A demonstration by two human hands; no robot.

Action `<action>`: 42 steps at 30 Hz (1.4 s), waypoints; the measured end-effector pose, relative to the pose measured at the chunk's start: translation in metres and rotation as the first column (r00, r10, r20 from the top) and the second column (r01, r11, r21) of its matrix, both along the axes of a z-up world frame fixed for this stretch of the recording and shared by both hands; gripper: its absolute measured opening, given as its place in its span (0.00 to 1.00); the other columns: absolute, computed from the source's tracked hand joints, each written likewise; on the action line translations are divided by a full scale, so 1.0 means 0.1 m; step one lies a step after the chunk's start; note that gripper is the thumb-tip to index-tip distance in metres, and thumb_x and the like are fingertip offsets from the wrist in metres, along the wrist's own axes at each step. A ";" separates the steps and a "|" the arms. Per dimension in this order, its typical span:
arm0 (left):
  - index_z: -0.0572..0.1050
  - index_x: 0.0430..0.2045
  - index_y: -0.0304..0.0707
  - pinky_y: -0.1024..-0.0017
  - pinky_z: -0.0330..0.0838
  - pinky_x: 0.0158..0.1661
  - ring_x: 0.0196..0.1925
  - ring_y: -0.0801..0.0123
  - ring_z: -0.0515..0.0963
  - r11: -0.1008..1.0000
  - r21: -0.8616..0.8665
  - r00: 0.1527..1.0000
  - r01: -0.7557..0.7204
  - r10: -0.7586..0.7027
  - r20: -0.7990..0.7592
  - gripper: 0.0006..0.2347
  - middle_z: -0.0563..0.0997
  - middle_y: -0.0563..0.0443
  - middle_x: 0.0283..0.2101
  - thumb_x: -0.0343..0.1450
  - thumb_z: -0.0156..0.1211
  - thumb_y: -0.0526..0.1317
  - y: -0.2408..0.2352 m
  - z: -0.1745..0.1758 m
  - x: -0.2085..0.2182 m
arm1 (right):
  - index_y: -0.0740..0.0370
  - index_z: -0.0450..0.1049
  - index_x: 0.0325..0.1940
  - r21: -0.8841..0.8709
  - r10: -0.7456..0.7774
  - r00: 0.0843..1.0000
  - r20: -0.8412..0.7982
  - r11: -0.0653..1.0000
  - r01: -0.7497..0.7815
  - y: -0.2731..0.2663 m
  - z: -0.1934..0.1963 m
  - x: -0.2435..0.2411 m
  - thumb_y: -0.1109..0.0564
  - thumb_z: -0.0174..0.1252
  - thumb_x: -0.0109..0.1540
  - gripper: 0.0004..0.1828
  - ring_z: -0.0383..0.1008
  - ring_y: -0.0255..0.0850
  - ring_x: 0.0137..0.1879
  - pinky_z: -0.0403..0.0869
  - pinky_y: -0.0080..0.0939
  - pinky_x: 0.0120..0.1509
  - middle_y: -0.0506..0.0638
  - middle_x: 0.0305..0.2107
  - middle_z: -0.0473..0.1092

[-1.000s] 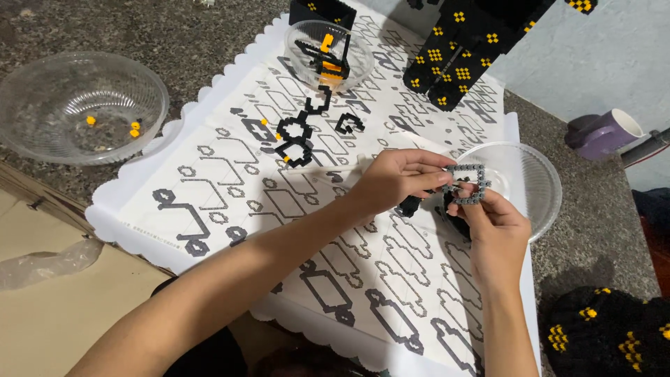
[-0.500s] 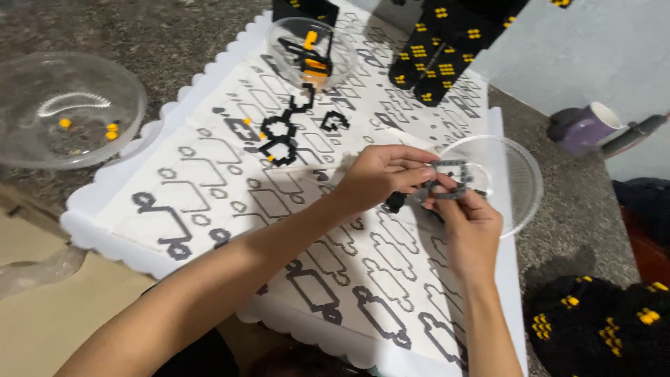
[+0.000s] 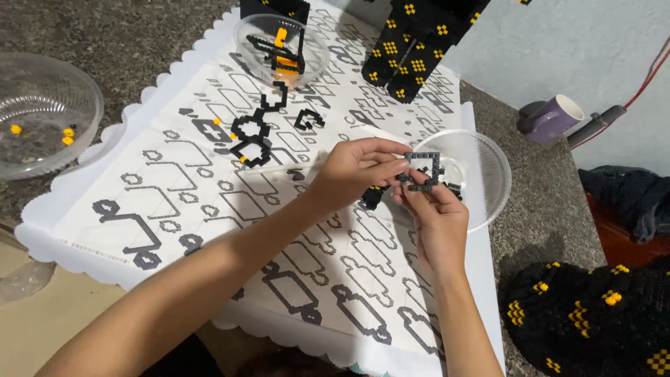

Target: Assembling a 3D puzzle using small interlocking plastic pieces

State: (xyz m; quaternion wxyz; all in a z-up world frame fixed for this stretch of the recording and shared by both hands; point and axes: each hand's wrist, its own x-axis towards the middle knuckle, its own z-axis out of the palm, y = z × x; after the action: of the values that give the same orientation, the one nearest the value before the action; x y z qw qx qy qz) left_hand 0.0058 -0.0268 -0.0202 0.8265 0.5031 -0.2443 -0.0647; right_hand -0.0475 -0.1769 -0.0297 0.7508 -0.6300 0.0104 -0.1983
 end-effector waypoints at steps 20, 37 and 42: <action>0.76 0.42 0.30 0.76 0.78 0.37 0.31 0.72 0.80 0.999 0.042 0.998 -0.018 0.020 -0.058 0.17 0.81 0.42 0.32 0.62 0.66 0.39 0.10 0.07 -0.02 | 0.75 0.71 0.45 0.074 -0.008 0.999 -0.035 0.997 0.010 0.05 0.06 -0.02 0.72 0.55 0.56 0.13 0.77 0.50 0.42 0.78 0.46 0.51 0.63 0.36 0.72; 0.75 0.41 0.24 0.76 0.79 0.35 0.30 0.69 0.81 1.000 0.021 1.000 0.002 -0.001 -0.021 0.16 0.80 0.37 0.30 0.64 0.64 0.37 0.08 -0.02 0.06 | 0.73 0.72 0.44 0.106 0.034 0.999 -0.034 0.994 -0.030 0.05 0.01 -0.01 0.74 0.57 0.53 0.15 0.77 0.50 0.43 0.77 0.44 0.52 0.62 0.36 0.73; 0.75 0.41 0.23 0.75 0.79 0.36 0.31 0.69 0.80 0.999 0.034 1.000 0.003 -0.003 0.020 0.16 0.80 0.37 0.30 0.64 0.65 0.38 0.07 -0.01 0.04 | 0.71 0.71 0.43 0.150 0.048 0.999 -0.017 0.988 -0.045 -0.01 -0.10 0.02 0.73 0.58 0.53 0.14 0.77 0.49 0.45 0.77 0.43 0.54 0.59 0.36 0.73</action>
State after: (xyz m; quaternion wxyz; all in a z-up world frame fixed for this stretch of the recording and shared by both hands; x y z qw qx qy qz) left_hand 0.0096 -0.0197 -0.0213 0.8152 0.5174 -0.2520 -0.0651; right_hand -0.0450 -0.1780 -0.0394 0.8003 -0.5739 0.0185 -0.1728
